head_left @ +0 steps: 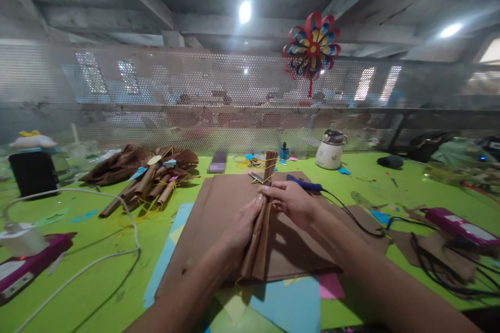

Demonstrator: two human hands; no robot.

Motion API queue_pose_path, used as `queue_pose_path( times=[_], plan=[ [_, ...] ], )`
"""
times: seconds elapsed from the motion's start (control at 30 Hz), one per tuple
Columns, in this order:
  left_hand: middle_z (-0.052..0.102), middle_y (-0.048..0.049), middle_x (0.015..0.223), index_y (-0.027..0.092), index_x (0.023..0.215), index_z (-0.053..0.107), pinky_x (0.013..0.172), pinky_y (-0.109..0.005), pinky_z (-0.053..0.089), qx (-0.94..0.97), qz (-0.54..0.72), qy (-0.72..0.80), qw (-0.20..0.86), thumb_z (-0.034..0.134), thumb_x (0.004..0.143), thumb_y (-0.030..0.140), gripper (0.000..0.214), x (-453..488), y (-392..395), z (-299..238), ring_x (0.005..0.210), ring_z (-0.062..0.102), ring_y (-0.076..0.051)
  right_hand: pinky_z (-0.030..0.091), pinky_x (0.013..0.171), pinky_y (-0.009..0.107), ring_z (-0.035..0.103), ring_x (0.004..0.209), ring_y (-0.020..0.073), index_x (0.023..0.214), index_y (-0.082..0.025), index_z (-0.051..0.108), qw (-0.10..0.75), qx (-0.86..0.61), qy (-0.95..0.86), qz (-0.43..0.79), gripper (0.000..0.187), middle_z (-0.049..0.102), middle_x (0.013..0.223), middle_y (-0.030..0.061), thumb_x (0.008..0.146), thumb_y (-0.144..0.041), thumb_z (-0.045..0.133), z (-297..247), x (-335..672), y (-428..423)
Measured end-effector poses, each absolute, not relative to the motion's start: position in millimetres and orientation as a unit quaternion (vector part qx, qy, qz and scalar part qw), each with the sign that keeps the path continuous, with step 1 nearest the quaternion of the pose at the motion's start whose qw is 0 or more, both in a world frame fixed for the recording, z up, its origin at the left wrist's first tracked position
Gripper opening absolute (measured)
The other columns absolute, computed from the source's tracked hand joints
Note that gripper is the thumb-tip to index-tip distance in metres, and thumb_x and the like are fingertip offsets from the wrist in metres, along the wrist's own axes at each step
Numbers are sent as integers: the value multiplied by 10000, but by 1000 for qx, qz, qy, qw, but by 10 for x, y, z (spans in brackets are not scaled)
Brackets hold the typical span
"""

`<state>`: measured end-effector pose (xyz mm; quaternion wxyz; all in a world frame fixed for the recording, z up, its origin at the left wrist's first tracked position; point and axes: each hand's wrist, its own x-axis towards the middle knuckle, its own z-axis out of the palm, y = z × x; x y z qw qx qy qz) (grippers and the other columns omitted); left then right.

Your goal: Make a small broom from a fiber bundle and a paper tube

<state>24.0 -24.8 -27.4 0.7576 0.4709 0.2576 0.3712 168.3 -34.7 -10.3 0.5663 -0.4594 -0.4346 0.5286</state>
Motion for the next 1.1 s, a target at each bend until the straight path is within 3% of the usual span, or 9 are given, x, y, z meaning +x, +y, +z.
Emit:
queue_pose_path(
  times=[0.2, 0.4, 0.6, 0.8, 0.93, 1.1],
  plan=[
    [704, -77, 914, 156, 933, 696, 761, -280, 455, 551, 355, 228, 720, 607, 804, 391, 283, 271, -249, -257, 833, 612, -205, 396, 646, 238, 557, 638, 98, 696, -119, 690, 589, -426, -398, 560, 299, 641, 682, 4, 540, -328, 835, -133, 1706, -373],
    [710, -57, 817, 169, 920, 707, 664, -245, 439, 570, 310, 294, 702, 663, 765, 372, 260, 243, -209, -212, 695, 621, -165, 441, 671, 272, 573, 593, 108, 637, -123, 661, 582, -439, -396, 558, 311, 634, 620, -2, 518, -345, 843, -152, 1754, -345],
    [709, -72, 869, 169, 943, 708, 659, -213, 417, 578, 260, 304, 711, 653, 776, 395, 287, 213, -158, -213, 717, 610, -142, 452, 681, 296, 574, 565, 116, 550, -137, 594, 565, -452, -395, 565, 331, 612, 562, -7, 507, -353, 841, -251, 1799, -302],
    [698, -70, 846, 159, 929, 695, 547, -169, 382, 555, 257, 280, 740, 655, 785, 346, 239, 200, -129, -246, 615, 582, -95, 434, 650, 267, 545, 565, 98, 553, -141, 596, 568, -462, -385, 562, 323, 597, 573, -23, 495, -346, 839, -283, 1781, -286],
    [697, -66, 893, 157, 883, 686, 589, -159, 408, 539, 268, 266, 753, 664, 784, 303, 178, 196, -119, -275, 673, 600, -91, 434, 629, 261, 545, 564, 96, 574, -142, 599, 574, -460, -382, 560, 328, 597, 587, -27, 501, -352, 839, -252, 1758, -317],
    [705, -96, 916, 141, 942, 676, 692, -246, 477, 511, 260, 246, 781, 699, 750, 279, 238, 217, -131, -271, 740, 645, -161, 430, 601, 245, 544, 531, 87, 563, -135, 599, 575, -455, -387, 560, 334, 594, 552, -28, 499, -350, 846, -246, 1752, -338]
  ],
)
